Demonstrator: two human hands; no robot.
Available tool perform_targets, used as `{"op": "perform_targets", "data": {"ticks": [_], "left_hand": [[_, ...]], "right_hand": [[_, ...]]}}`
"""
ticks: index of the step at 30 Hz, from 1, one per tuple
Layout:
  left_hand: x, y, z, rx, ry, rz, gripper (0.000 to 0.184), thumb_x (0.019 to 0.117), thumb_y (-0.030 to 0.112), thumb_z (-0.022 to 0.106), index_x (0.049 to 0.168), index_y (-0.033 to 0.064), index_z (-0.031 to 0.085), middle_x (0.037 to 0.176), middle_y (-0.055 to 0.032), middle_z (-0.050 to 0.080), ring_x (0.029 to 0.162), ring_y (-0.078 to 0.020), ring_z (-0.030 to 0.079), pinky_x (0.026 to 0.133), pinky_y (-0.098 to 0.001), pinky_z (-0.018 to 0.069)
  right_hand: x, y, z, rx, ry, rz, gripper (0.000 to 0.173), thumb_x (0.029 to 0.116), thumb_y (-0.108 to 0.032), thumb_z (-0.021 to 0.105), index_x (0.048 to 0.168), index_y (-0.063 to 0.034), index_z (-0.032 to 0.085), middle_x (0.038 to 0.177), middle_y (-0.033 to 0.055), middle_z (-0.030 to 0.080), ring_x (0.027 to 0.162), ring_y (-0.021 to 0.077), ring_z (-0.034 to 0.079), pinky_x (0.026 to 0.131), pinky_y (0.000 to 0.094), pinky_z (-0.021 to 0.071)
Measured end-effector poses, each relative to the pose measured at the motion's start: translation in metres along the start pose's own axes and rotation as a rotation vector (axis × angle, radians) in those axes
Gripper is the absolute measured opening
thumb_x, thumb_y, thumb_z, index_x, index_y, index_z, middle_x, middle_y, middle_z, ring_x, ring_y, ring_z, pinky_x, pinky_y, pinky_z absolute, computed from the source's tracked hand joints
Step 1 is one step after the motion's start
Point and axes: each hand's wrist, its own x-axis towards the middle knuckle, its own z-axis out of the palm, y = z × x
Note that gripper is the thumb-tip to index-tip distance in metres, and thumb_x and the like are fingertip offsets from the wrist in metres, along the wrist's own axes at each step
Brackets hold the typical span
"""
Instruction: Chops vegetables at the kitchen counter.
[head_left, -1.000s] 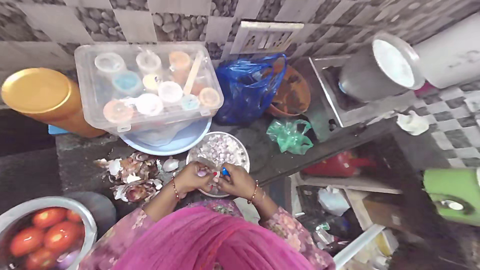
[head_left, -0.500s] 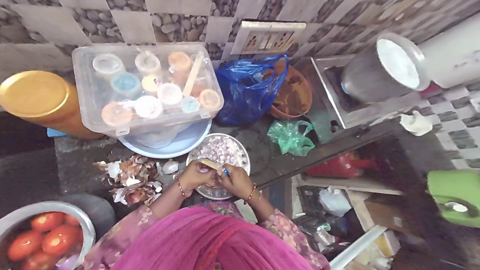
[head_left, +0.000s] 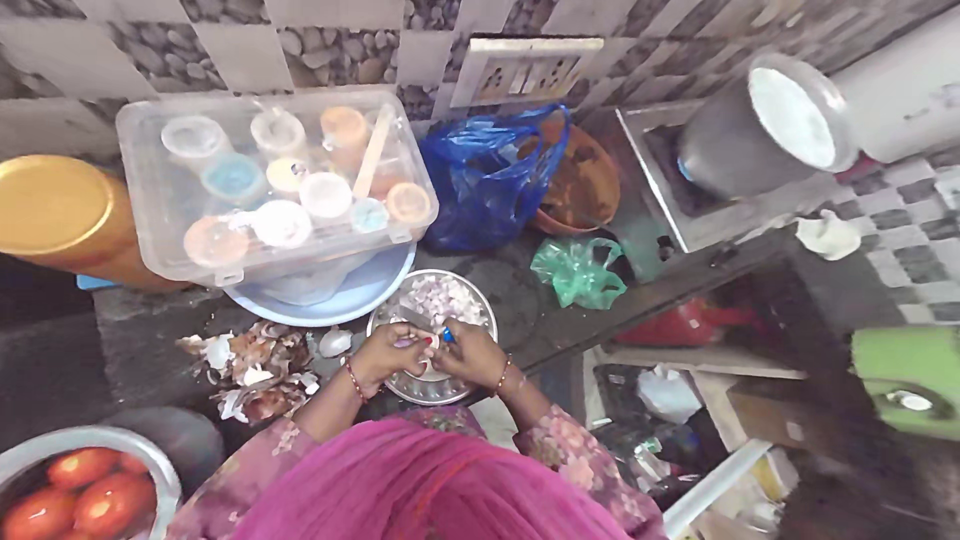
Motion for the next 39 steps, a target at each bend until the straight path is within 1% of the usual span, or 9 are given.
{"op": "perform_targets", "data": {"ticks": [5, 11, 13, 17, 20, 23, 27, 30, 39], "left_hand": [[0.002, 0.001, -0.003, -0.034, -0.034, -0.008, 0.011, 0.0861, -0.003, 0.065, 0.094, 0.0048, 0.067, 0.079, 0.0048, 0.069, 0.067, -0.0007, 0.063, 0.064, -0.0184, 0.0542], [0.008, -0.007, 0.0, -0.19, -0.029, 0.054, 0.02, 0.0805, -0.009, 0.064, 0.093, 0.0068, 0.066, 0.081, 0.0043, 0.069, 0.073, -0.0031, 0.065, 0.07, -0.021, 0.0566], [0.01, -0.01, 0.003, -0.229, 0.004, 0.058, 0.021, 0.0799, -0.011, 0.063, 0.092, 0.006, 0.066, 0.081, 0.0028, 0.07, 0.073, -0.0046, 0.066, 0.07, -0.0225, 0.0571], [0.014, -0.012, 0.01, -0.27, 0.078, 0.063, 0.015, 0.0841, -0.009, 0.064, 0.092, 0.0036, 0.065, 0.082, -0.0003, 0.068, 0.072, -0.0061, 0.065, 0.07, -0.0227, 0.0561], [0.011, -0.008, 0.012, -0.277, 0.087, 0.03, 0.016, 0.0896, -0.008, 0.061, 0.103, -0.0003, 0.065, 0.082, -0.0004, 0.068, 0.069, -0.0053, 0.063, 0.067, -0.0209, 0.0551], [0.011, -0.008, 0.011, -0.272, 0.049, 0.02, 0.014, 0.0933, -0.007, 0.057, 0.104, -0.0007, 0.063, 0.08, 0.0004, 0.067, 0.068, -0.0048, 0.064, 0.066, -0.0201, 0.0556], [0.01, -0.01, 0.008, -0.321, 0.003, 0.046, 0.015, 0.0912, -0.008, 0.055, 0.1, 0.0022, 0.062, 0.08, 0.0014, 0.068, 0.069, -0.0038, 0.064, 0.066, -0.0191, 0.0549], [0.011, -0.017, 0.007, -0.38, -0.029, 0.088, 0.02, 0.0855, -0.009, 0.057, 0.099, 0.004, 0.063, 0.081, 0.002, 0.069, 0.069, -0.0032, 0.064, 0.065, -0.0191, 0.055], [0.012, -0.023, 0.012, -0.424, -0.042, 0.122, 0.019, 0.0879, -0.006, 0.056, 0.098, 0.006, 0.067, 0.081, 0.0025, 0.069, 0.069, -0.0022, 0.063, 0.065, -0.0182, 0.0538]], "right_hand": [[0.0, -0.002, 0.004, -0.023, 0.003, -0.001, 0.053, 0.0985, -0.046, 0.055, 0.104, 0.0059, 0.064, 0.082, 0.0176, 0.065, 0.075, 0.0327, 0.065, 0.069, 0.0526, 0.0524], [0.0, 0.003, 0.016, -0.05, 0.114, -0.024, 0.047, 0.1014, -0.039, 0.049, 0.087, 0.0039, 0.063, 0.07, 0.0156, 0.06, 0.066, 0.0313, 0.063, 0.061, 0.0501, 0.0501], [0.0, 0.005, 0.019, -0.074, 0.149, -0.013, 0.046, 0.1018, -0.035, 0.049, 0.085, 0.0048, 0.064, 0.071, 0.0171, 0.062, 0.068, 0.0329, 0.065, 0.063, 0.051, 0.0512], [0.002, 0.014, 0.019, -0.035, 0.239, -0.01, 0.046, 0.101, -0.039, 0.051, 0.085, 0.0018, 0.065, 0.069, 0.0139, 0.062, 0.065, 0.0284, 0.064, 0.061, 0.0479, 0.0515], [0.002, 0.013, 0.01, 0.002, 0.178, -0.005, 0.047, 0.0965, -0.043, 0.06, 0.097, 0.0041, 0.066, 0.077, 0.0151, 0.065, 0.07, 0.0285, 0.064, 0.067, 0.0488, 0.0531], [0.003, 0.013, 0.005, 0.032, 0.113, -0.03, 0.049, 0.0957, -0.042, 0.062, 0.103, 0.0062, 0.065, 0.083, 0.0167, 0.066, 0.075, 0.0293, 0.065, 0.071, 0.0496, 0.0538], [0.006, 0.011, 0.003, 0.079, 0.084, -0.018, 0.045, 0.0967, -0.038, 0.062, 0.102, 0.0066, 0.064, 0.081, 0.0152, 0.064, 0.072, 0.0247, 0.062, 0.069, 0.044, 0.0527], [0.005, 0.008, 0.007, 0.179, 0.069, 0.019, 0.038, 0.0975, -0.034, 0.061, 0.1, 0.0037, 0.063, 0.076, 0.0078, 0.059, 0.067, 0.0147, 0.055, 0.065, 0.0338, 0.0487], [0.004, 0.01, 0.02, 0.273, 0.153, -0.058, 0.03, 0.0994, -0.025, 0.054, 0.093, 0.0036, 0.062, 0.071, 0.0056, 0.057, 0.064, 0.0098, 0.054, 0.062, 0.0289, 0.0468]]}}
